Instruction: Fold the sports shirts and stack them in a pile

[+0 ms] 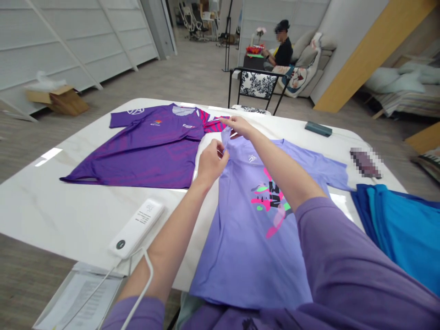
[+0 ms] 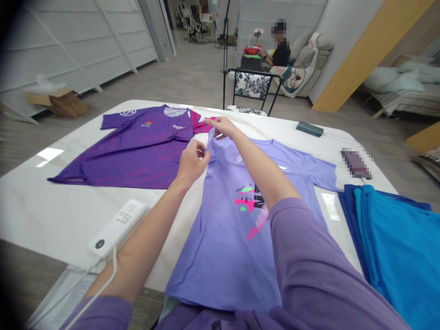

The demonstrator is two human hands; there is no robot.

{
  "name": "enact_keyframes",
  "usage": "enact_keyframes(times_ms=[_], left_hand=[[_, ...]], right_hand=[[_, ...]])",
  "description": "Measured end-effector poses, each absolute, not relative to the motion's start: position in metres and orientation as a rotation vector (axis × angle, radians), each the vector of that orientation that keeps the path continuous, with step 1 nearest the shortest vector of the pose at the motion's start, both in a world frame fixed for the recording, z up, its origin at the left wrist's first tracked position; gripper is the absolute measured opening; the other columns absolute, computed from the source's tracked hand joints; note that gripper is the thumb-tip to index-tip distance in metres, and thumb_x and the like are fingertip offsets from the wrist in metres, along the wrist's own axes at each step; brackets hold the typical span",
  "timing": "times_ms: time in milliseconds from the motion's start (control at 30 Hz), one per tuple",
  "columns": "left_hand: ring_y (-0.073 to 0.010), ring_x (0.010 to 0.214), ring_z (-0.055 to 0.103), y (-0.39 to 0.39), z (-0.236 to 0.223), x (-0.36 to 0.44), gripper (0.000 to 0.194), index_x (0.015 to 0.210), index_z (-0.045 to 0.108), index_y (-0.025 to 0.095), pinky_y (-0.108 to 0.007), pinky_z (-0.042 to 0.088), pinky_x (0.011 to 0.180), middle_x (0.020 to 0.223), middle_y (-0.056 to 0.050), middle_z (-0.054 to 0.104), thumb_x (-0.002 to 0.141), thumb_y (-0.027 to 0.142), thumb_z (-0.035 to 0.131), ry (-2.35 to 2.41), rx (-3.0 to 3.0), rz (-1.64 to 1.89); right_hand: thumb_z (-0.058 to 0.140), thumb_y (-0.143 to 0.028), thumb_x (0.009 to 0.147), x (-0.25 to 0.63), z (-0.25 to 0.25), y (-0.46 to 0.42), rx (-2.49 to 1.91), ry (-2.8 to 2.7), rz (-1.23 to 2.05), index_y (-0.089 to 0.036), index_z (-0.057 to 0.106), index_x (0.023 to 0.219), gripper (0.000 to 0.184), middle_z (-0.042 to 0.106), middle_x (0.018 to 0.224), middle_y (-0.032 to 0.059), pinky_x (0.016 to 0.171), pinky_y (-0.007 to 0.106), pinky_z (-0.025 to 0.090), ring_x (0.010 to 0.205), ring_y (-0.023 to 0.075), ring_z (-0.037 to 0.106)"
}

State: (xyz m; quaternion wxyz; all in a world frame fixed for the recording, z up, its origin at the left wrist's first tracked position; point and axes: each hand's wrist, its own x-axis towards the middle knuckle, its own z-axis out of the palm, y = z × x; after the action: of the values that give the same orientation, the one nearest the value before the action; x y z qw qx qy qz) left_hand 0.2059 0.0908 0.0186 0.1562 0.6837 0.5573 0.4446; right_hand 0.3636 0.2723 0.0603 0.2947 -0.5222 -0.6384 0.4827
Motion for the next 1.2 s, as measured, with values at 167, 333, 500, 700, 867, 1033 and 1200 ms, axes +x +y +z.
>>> enact_keyframes(times_ms=[167,333,500,700,867,1033,1200], left_hand=[[-0.0251,0.094,0.076,0.085,0.045,0.287,0.017,0.119,0.066,0.023,-0.037,0.054,0.09,0.095,-0.004,0.079,0.102,0.022,0.069,1.453,2.26,1.176],[-0.0267,0.099,0.079,0.068,0.04,0.355,0.028,0.134,0.068,0.024,-0.039,0.056,0.092,0.106,-0.005,0.082,0.108,0.033,0.072,1.363,2.382,0.77],[-0.0318,0.126,0.074,0.016,0.023,0.329,0.041,0.135,0.07,0.023,-0.044,0.057,0.106,0.134,-0.012,0.077,0.107,0.054,0.075,1.475,2.506,0.56],[-0.0338,0.122,0.074,-0.078,-0.003,0.211,0.04,0.131,0.071,0.023,-0.046,0.06,0.104,0.13,-0.013,0.075,0.108,0.055,0.065,1.943,2.235,0.381],[-0.0313,0.113,0.077,-0.142,-0.018,0.18,0.036,0.122,0.074,0.029,-0.047,0.062,0.1,0.124,-0.008,0.078,0.106,0.06,0.065,1.935,2.019,0.377],[-0.0313,0.107,0.077,-0.157,-0.024,0.19,0.022,0.108,0.073,0.033,-0.05,0.063,0.097,0.113,-0.003,0.078,0.107,0.052,0.061,1.867,1.875,0.408],[-0.036,0.113,0.078,-0.17,-0.024,0.186,0.038,0.127,0.065,0.037,-0.053,0.066,0.094,0.124,-0.005,0.076,0.102,0.065,0.066,1.963,1.814,0.475]], right_hand=[[0.093,-0.022,0.088,0.456,0.067,0.245,-1.397,-1.635,1.194,-0.022,0.059,0.104,0.038,0.064,0.082,-0.0037,0.056,0.019,0.049,0.066,0.0101,0.057],[0.084,-0.017,0.093,0.559,0.043,0.215,-1.667,-1.698,1.01,-0.019,0.069,0.117,0.029,0.073,0.09,0.0003,0.06,0.021,0.052,0.067,0.0113,0.061],[0.081,-0.027,0.098,0.604,0.01,0.208,-1.956,-2.097,0.556,-0.015,0.08,0.114,0.02,0.084,0.116,0.0116,0.099,0.033,0.061,0.104,0.024,0.077],[0.069,-0.049,0.109,0.533,-0.009,0.251,-1.76,-2.186,0.522,-0.016,0.085,0.116,0.038,0.085,0.123,0.0142,0.104,0.032,0.058,0.115,0.0268,0.079],[0.081,-0.038,0.097,0.486,-0.011,0.283,-1.873,-2.193,0.598,-0.018,0.085,0.104,0.022,0.087,0.114,0.011,0.098,0.026,0.058,0.112,0.0261,0.08],[0.066,-0.028,0.103,0.491,-0.013,0.294,-1.942,-2.13,0.535,-0.013,0.081,0.112,0.024,0.085,0.115,0.0185,0.099,0.032,0.06,0.113,0.0307,0.078],[0.071,-0.026,0.101,0.501,-0.017,0.283,-1.955,-2.127,0.451,-0.016,0.074,0.13,0.031,0.08,0.134,0.0196,0.111,0.041,0.058,0.125,0.0341,0.074]])
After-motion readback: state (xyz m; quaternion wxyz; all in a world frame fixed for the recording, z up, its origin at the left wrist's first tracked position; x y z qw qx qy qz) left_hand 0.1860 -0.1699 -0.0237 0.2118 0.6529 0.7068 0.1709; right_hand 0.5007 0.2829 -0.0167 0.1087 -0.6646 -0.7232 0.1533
